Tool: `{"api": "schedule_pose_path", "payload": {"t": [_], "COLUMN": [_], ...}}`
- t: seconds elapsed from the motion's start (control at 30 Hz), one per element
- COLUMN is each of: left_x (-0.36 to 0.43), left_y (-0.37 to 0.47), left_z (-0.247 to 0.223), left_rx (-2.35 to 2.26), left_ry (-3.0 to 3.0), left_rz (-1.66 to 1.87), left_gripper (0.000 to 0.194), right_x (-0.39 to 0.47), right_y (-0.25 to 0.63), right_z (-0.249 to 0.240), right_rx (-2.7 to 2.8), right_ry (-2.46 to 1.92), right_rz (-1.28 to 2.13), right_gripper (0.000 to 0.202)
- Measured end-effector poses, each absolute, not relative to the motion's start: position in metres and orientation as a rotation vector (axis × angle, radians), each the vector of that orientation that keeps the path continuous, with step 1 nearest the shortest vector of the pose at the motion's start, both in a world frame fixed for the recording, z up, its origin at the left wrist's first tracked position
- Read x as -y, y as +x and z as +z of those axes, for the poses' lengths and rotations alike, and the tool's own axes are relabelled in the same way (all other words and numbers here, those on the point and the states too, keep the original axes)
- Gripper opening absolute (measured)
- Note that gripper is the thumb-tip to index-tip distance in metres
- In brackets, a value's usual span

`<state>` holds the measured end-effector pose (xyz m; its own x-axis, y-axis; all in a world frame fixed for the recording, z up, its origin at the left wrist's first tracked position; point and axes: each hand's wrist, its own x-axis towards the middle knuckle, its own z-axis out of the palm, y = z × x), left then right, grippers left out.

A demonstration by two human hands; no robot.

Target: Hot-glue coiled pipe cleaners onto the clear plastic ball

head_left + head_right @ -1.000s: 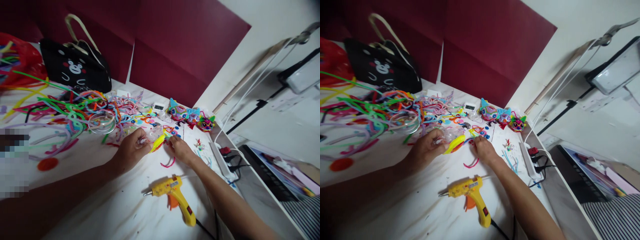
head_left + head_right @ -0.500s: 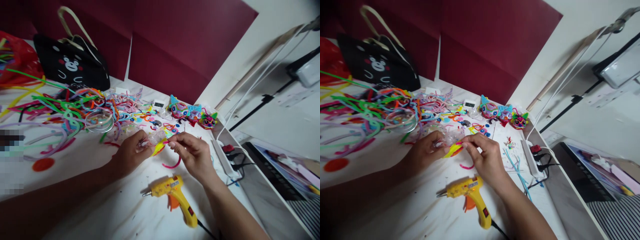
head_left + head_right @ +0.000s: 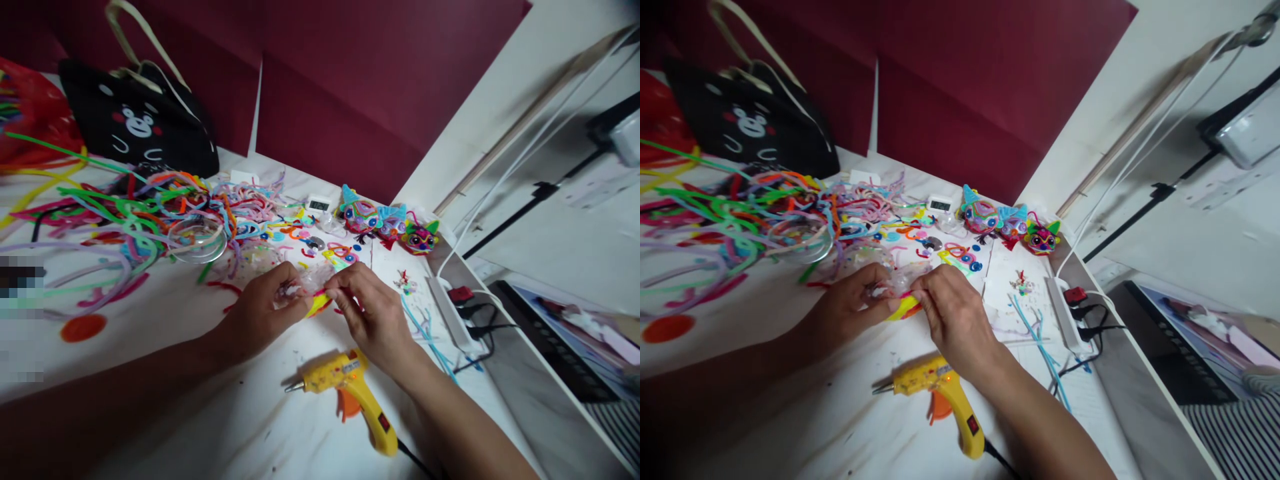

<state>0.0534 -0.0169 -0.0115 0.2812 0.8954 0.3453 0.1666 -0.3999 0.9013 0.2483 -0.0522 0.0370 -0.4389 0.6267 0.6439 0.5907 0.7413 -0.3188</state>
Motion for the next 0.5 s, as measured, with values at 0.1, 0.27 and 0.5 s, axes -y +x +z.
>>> {"api": "schedule_pose_path", "payload": {"t": [0.1,0.27,0.5], "left_x": [0.0164,0.0170,0.0173], "left_y": [0.0533,0.0529,0.0539], "left_z": [-0.0125,-0.0131,-0.0105], "left_rx": [-0.948,-0.939,-0.951], "left_ry": [1.776,1.774,1.731], "left_rz": [1.188,1.178,1.160], "left_gripper": [0.019,0.017,0.020], "right_x": [0.0512,0.0504,0.0496], "right_y": [0.2476,0.2467,0.2473], "right_z": [0.0343,0.0313,0.0273], "right_rx": [2.162,2.176,2.222], "right_ry": [-0.907,-0.884,-0.861], "right_rz": [0.021,-0.040,-0.140], "right_gripper": [0.013,0.013,0.019]}}
